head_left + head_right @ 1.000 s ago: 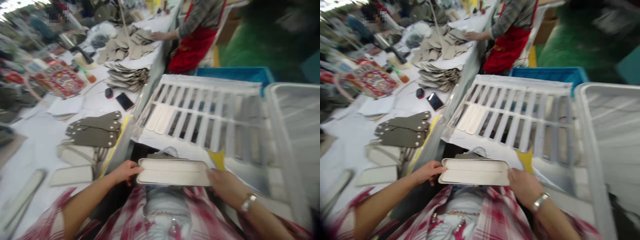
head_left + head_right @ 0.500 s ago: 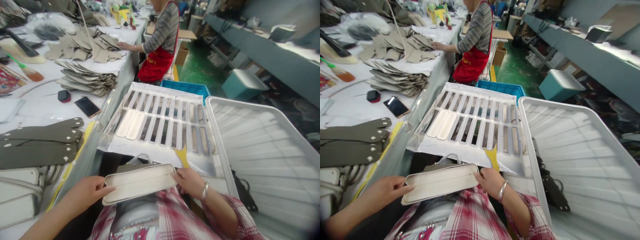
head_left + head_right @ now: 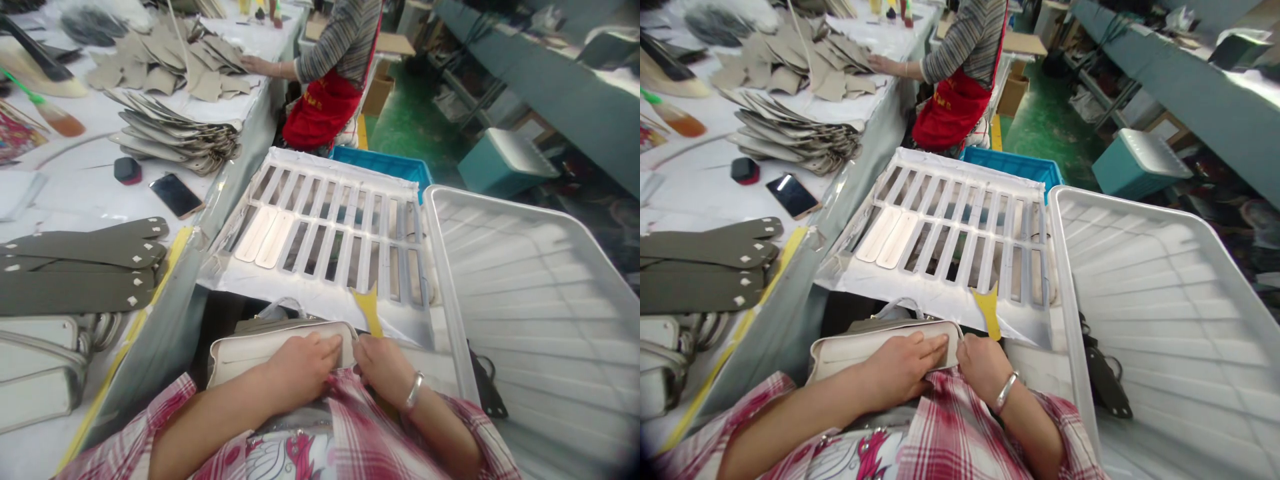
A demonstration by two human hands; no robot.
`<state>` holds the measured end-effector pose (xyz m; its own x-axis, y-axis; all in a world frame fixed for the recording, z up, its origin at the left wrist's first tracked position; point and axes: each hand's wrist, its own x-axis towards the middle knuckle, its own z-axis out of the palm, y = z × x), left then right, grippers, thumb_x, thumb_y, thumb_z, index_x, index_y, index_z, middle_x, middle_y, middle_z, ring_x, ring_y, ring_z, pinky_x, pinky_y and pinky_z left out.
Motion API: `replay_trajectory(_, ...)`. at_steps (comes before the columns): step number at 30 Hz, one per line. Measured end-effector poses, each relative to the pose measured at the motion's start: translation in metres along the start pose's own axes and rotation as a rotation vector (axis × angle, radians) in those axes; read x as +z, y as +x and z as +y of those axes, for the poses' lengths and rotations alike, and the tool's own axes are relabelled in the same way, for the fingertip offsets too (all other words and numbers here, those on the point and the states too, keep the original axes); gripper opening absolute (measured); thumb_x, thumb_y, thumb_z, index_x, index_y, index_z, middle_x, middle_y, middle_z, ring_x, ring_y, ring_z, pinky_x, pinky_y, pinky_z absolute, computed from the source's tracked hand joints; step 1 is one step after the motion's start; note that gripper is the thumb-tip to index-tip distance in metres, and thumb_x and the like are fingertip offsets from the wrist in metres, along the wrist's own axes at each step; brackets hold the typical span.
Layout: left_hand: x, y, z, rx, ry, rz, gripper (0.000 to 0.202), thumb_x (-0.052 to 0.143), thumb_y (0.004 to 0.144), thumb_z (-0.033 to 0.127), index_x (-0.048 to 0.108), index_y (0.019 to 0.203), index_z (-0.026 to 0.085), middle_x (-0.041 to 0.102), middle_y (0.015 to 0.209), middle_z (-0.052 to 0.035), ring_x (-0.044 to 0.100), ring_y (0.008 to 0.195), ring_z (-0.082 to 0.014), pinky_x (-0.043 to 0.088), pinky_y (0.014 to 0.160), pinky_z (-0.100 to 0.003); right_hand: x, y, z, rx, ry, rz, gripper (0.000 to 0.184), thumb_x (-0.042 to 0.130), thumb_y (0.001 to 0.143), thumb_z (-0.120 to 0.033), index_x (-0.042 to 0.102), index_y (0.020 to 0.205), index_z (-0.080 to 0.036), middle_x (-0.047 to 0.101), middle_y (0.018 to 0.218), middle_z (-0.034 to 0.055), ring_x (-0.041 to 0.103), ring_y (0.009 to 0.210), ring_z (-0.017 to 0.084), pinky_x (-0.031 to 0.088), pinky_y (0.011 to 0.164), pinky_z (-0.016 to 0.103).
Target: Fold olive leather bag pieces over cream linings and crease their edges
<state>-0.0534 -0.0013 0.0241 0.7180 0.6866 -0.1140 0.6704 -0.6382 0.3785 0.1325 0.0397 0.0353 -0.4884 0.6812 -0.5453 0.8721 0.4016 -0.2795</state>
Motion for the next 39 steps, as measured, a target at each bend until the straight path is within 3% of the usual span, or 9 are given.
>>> replay_trajectory(4,-0.005,-0.001,0.000,-0.010,-0.012,-0.027,0.048,0.048,0.082,0.035,0.050,0.122,0.009,0.041,0.137,-0.0099,0.051,0.097,-0.0251,0.047,0.078,-0.034,-0.002,0.004,0.001,-0.147,-0.269,-0.013,0.020,0.040,0.085,-0.012,0.059,0.079,-0.011,0.061,0.072,0.0108,0.057,0.058,0.016,0.034,0.049,0.025)
replay_trajectory(11,-0.006,0.000,0.000,-0.025,-0.045,-0.057,0.054,0.050,0.080,0.040,0.047,0.125,0.010,0.039,0.138,-0.0123,0.049,0.100,-0.0261,0.046,0.079,-0.035,0.003,0.004,0.001,-0.050,-0.095,0.045,0.030,0.029,0.089,-0.015,0.056,0.076,-0.012,0.061,0.071,0.0109,0.057,0.059,0.015,0.037,0.053,0.025)
replay_trajectory(15,-0.004,-0.002,0.000,-0.024,-0.059,-0.027,0.052,0.052,0.079,0.045,0.052,0.118,0.011,0.042,0.136,-0.0098,0.050,0.100,-0.0262,0.046,0.080,-0.035,0.007,0.002,0.008,0.010,0.373,0.050,0.031,0.029,0.090,-0.030,0.049,0.072,-0.015,0.062,0.070,0.0115,0.061,0.064,0.019,0.043,0.059,0.030)
replay_trajectory(19,-0.005,-0.002,0.000,-0.022,-0.075,-0.009,0.053,0.055,0.077,0.049,0.053,0.117,0.013,0.044,0.134,-0.0095,0.050,0.103,-0.0257,0.046,0.081,-0.035,0.013,0.009,0.027,0.081,0.908,-0.129,0.046,0.021,0.089,-0.053,0.043,0.072,-0.017,0.061,0.058,0.0039,0.058,0.046,0.013,0.047,0.048,0.026)
replay_trajectory(22,-0.006,-0.001,-0.001,-0.024,-0.091,0.001,0.058,0.056,0.077,0.051,0.051,0.120,0.013,0.046,0.132,-0.0097,0.050,0.104,-0.0261,0.046,0.081,-0.035,0.021,0.019,0.042,0.086,1.338,-0.304,0.043,0.053,0.076,-0.058,0.045,0.075,-0.016,0.061,0.057,0.0009,0.057,0.044,0.010,0.046,0.045,0.021)
replay_trajectory(25,-0.006,-0.002,-0.002,-0.026,-0.097,0.010,0.058,0.056,0.076,0.053,0.051,0.119,0.014,0.047,0.130,-0.0092,0.051,0.102,-0.0261,0.046,0.080,-0.035,0.032,0.027,0.051,0.076,1.495,-0.357,0.046,0.069,0.064,-0.053,0.043,0.074,-0.016,0.060,0.054,-0.0018,0.055,0.043,0.007,0.043,0.043,0.017)
replay_trajectory(30,-0.002,-0.002,-0.005,-0.028,-0.102,-0.007,0.059,0.056,0.075,0.055,0.051,0.119,0.015,0.047,0.129,-0.0099,0.052,0.097,-0.0250,0.045,0.078,-0.035,0.030,0.032,0.048,0.149,1.468,-0.385,0.047,0.071,0.061,-0.051,0.041,0.072,-0.017,0.057,0.049,-0.0045,0.052,0.037,0.007,0.041,0.037,0.015)
replay_trajectory(36,-0.009,0.008,-0.001,-0.038,-0.172,-0.054,0.058,0.059,0.073,0.054,0.055,0.114,0.013,0.047,0.127,-0.0140,0.052,0.101,-0.0286,0.045,0.080,-0.038,-0.012,0.035,0.024,0.281,0.993,-0.403,0.043,0.069,0.063,-0.051,0.045,0.066,-0.016,0.062,0.054,0.0010,0.059,0.044,0.012,0.048,0.041,0.020)
replay_trajectory(39,-0.025,-0.013,-0.004,-0.057,-0.376,-0.004,0.068,0.064,0.069,0.052,0.046,0.124,0.017,0.041,0.133,-0.0145,0.051,0.105,-0.0288,0.044,0.084,-0.039,-0.020,0.033,0.014,0.282,0.878,-0.408,0.042,0.065,0.067,-0.052,0.045,0.064,-0.016,0.062,0.053,0.0015,0.057,0.042,0.011,0.046,0.039,0.019)
